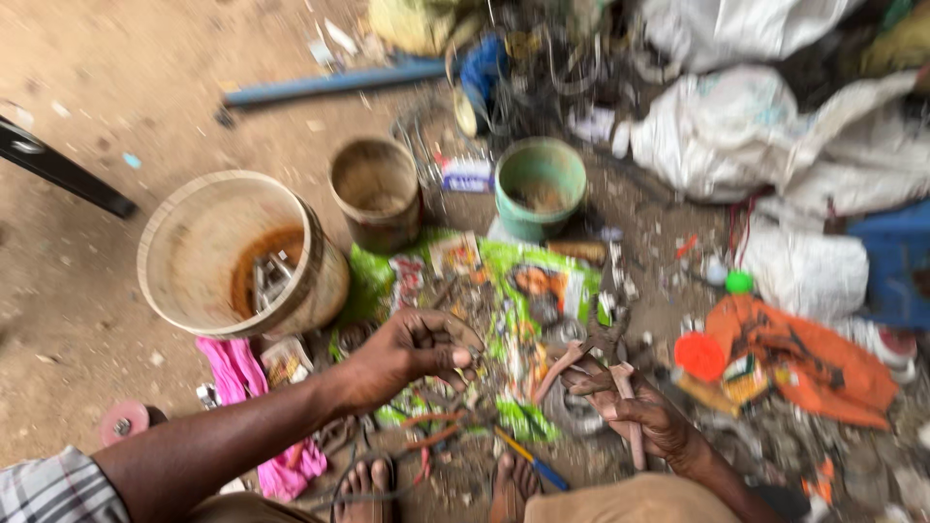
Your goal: The person cleans and reassembles mechanical components by hand, using a hammer and a pair of pliers on the ground while surrounded by various tools and parts.
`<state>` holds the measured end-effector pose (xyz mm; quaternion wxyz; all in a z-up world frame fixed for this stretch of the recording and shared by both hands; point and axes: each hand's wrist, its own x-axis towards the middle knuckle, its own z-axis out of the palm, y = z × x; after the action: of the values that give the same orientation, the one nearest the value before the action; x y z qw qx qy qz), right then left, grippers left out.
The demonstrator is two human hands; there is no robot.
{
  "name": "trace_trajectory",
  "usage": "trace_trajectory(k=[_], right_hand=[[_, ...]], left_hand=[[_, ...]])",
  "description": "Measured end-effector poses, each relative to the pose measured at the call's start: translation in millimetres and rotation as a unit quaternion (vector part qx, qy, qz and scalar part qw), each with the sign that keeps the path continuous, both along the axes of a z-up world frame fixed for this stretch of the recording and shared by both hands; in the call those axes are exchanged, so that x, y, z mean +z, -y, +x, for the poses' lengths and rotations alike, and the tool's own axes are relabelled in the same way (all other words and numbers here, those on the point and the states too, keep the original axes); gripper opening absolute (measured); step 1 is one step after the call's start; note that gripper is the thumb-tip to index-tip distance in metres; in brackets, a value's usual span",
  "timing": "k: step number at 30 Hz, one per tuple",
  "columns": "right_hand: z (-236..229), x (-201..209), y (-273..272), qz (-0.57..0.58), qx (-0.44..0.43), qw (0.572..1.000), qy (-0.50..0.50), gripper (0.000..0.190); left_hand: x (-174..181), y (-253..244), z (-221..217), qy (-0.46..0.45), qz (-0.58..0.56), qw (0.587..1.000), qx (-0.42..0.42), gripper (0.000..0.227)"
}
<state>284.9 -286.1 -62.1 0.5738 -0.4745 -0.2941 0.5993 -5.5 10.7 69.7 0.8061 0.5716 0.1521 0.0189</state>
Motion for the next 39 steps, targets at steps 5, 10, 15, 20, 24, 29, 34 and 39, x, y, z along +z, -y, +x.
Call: trace_trajectory(k=[5, 10, 15, 20, 24, 29, 34, 39], right_hand=[[-11, 105, -52, 0.008, 0.138, 0.969, 0.205, 0.057], [-56, 178, -69, 0.008, 0.247, 0.927, 0.282, 0.061], [-82, 197, -72, -0.092, 0.28, 0.892, 0.343, 0.063], [-97, 193, -71, -0.116, 0.257, 0.904, 0.32, 0.068], [-100, 198, -72, -0.093, 0.242, 0.902, 0.345, 0.057], [-101, 201, -75, -0.091, 0.243, 0.894, 0.365, 0.05], [-99, 192, -75, -0.126, 0.242, 0.882, 0.386, 0.051], [-100, 180, -76, -0.079, 0.212, 0.885, 0.406, 0.042]], left_hand=[[48, 10, -12, 0.071, 0.044, 0.995, 0.057, 0.025], [68, 20, -25, 0.069, 0.114, 0.984, 0.115, 0.026], [67, 28, -34, 0.133, 0.151, 0.974, 0.107, 0.023], [70, 34, -32, 0.089, 0.211, 0.966, 0.124, 0.022], [75, 34, -31, 0.081, 0.238, 0.959, 0.131, 0.021], [79, 33, -33, 0.058, 0.282, 0.948, 0.136, 0.02], [76, 33, -32, 0.079, 0.307, 0.939, 0.134, 0.018], [69, 35, -30, 0.076, 0.287, 0.946, 0.128, 0.019]])
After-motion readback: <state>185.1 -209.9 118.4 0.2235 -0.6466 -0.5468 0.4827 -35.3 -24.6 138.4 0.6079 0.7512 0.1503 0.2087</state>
